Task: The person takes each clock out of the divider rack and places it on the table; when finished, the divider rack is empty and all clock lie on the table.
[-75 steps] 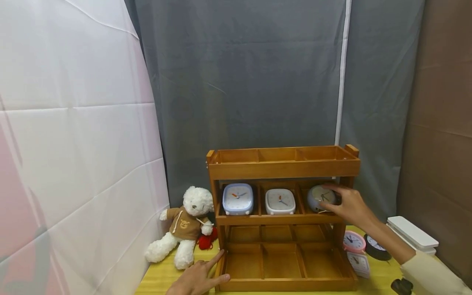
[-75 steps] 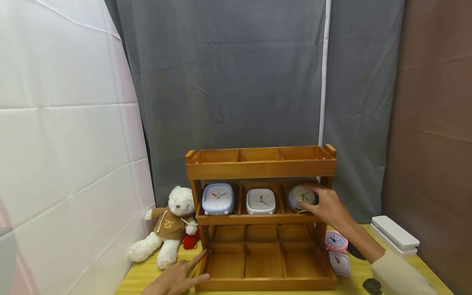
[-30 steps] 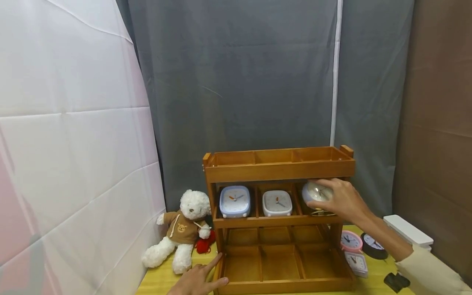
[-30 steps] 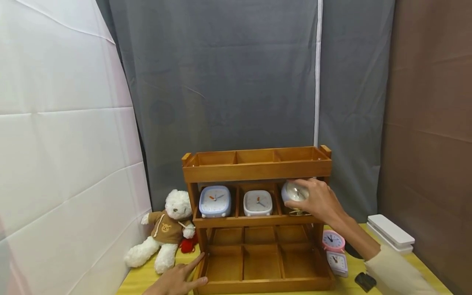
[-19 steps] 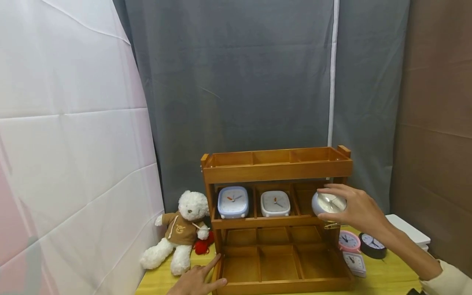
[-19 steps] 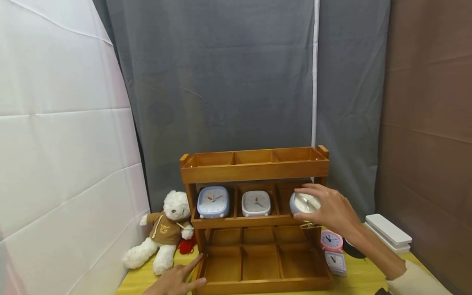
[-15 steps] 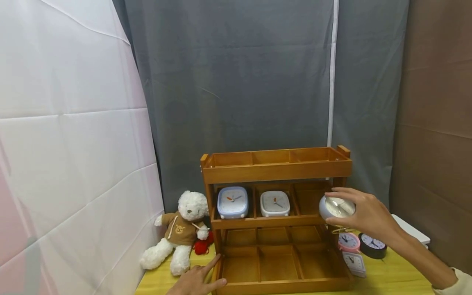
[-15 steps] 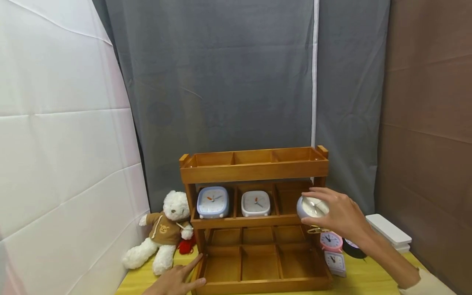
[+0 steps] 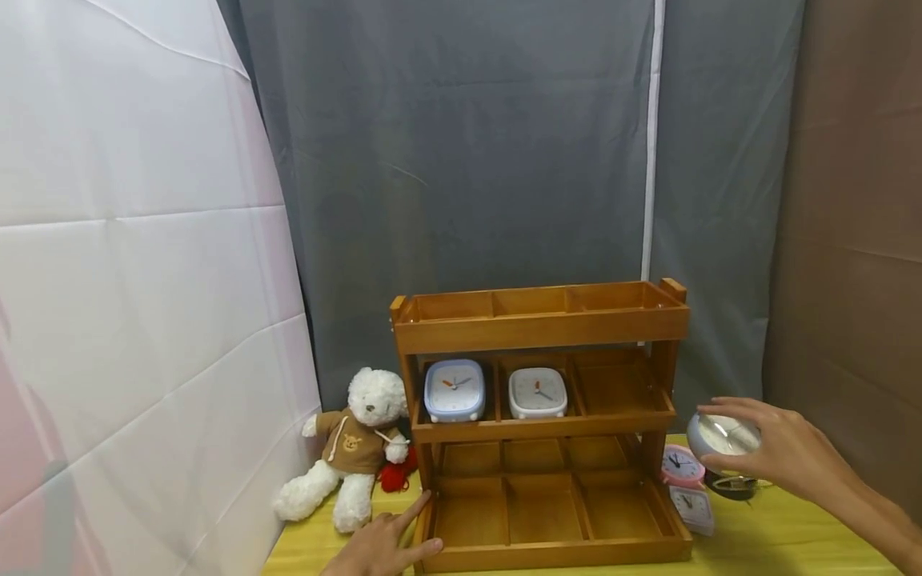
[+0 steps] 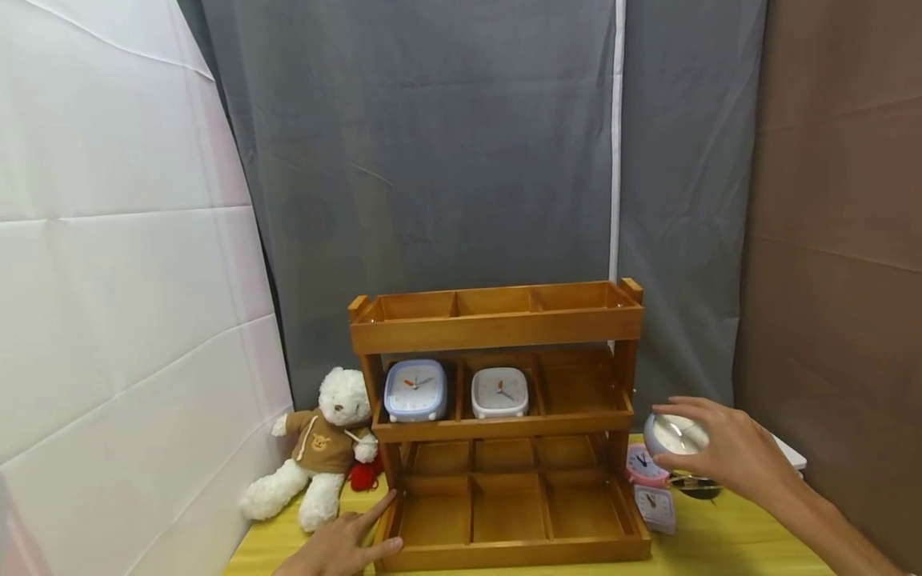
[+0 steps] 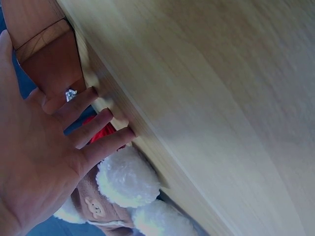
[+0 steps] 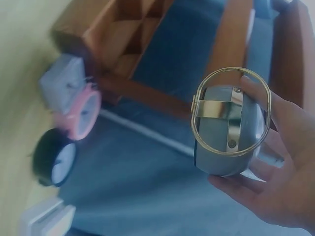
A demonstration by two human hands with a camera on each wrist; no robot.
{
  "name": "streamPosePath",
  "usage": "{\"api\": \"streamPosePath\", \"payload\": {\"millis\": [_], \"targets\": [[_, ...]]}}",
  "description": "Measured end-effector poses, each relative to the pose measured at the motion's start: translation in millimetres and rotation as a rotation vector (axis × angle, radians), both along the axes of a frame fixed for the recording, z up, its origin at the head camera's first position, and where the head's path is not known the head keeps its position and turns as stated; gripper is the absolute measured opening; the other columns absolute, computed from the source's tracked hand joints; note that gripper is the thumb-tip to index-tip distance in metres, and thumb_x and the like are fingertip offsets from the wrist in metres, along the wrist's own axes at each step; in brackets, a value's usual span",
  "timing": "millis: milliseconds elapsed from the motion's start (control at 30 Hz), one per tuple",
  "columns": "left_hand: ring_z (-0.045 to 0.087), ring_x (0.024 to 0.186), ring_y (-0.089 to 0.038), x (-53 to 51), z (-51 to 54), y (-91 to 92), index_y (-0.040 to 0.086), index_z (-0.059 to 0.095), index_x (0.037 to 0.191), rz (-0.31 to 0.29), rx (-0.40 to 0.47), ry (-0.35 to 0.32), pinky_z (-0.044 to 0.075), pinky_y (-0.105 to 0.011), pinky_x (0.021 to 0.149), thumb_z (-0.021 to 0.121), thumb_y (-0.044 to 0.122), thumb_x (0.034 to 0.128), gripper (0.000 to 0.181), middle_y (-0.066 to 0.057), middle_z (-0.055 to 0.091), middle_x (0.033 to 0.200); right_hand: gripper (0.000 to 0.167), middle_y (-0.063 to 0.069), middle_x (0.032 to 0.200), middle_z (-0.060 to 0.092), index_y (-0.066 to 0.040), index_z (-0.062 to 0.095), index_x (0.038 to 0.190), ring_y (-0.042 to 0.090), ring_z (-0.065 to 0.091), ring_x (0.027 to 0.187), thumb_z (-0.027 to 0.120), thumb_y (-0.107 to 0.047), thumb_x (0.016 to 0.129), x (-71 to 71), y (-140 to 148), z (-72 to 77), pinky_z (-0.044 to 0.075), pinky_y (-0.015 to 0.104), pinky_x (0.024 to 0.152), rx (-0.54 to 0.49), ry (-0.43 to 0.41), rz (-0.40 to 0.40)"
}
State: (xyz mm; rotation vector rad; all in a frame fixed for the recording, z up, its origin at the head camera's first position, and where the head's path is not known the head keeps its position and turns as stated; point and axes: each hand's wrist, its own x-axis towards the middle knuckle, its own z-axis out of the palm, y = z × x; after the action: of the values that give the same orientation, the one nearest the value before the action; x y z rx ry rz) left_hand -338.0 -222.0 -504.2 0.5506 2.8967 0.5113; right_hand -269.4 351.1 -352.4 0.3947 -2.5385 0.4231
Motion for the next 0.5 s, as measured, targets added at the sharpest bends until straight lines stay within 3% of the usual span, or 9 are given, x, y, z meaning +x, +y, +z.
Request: {"api": "streamPosePath", "payload": {"millis": [100,233,300,500], "targets": [[0.068,0.096,-0.045,-1.0,-1.3,0.3,0.028,0.040,0.162,0.000,-0.004,-0.006,0.055,-0.063,0.079,0.054,0.069,0.0986,0.077,-0.029,0.068,0.116,0.067,0.022,0.130,0.068,-0.017,0.076,0.124,0.046,0.070,0.094,0.092,-0.055,0.071,1.1,15,-13.7,0.054,0.048,0.060,0.005,-0.025,-0.023],[0.068,0.096,-0.044,-0.9,-1.1,0.6,0.030,0.039,0.162,0.005,0.000,-0.012,0.055,-0.063,0.080,0.054,0.070,0.0978,0.077,-0.028,0.068,0.116,0.069,0.021,0.124,0.070,-0.015,0.075,0.123,0.032,0.068,0.082,0.093,-0.055,0.070,-0.6,33,-31.0,0.049,0.041,0.056,0.000,-0.074,-0.061],[0.068,0.096,-0.044,-0.6,-0.6,0.5,0.029,0.039,0.162,0.005,0.007,-0.011,0.055,-0.064,0.080,0.054,0.070,0.0976,0.078,-0.028,0.068,0.116,0.071,0.019,0.117,0.072,-0.015,0.075,0.123,0.025,0.063,0.078,0.093,-0.057,0.068,-2.5,40,-39.2,0.045,0.038,0.056,-0.016,-0.118,-0.090],[0.068,0.096,-0.045,-0.5,-1.5,-0.3,0.030,0.039,0.162,0.004,0.003,-0.004,0.055,-0.064,0.080,0.053,0.071,0.0978,0.078,-0.028,0.069,0.116,0.068,0.007,0.096,0.072,-0.017,0.073,0.116,0.022,0.059,0.077,0.094,-0.058,0.066,-10.3,57,-71.3,0.044,0.038,0.057,-0.050,-0.200,-0.133]]}}
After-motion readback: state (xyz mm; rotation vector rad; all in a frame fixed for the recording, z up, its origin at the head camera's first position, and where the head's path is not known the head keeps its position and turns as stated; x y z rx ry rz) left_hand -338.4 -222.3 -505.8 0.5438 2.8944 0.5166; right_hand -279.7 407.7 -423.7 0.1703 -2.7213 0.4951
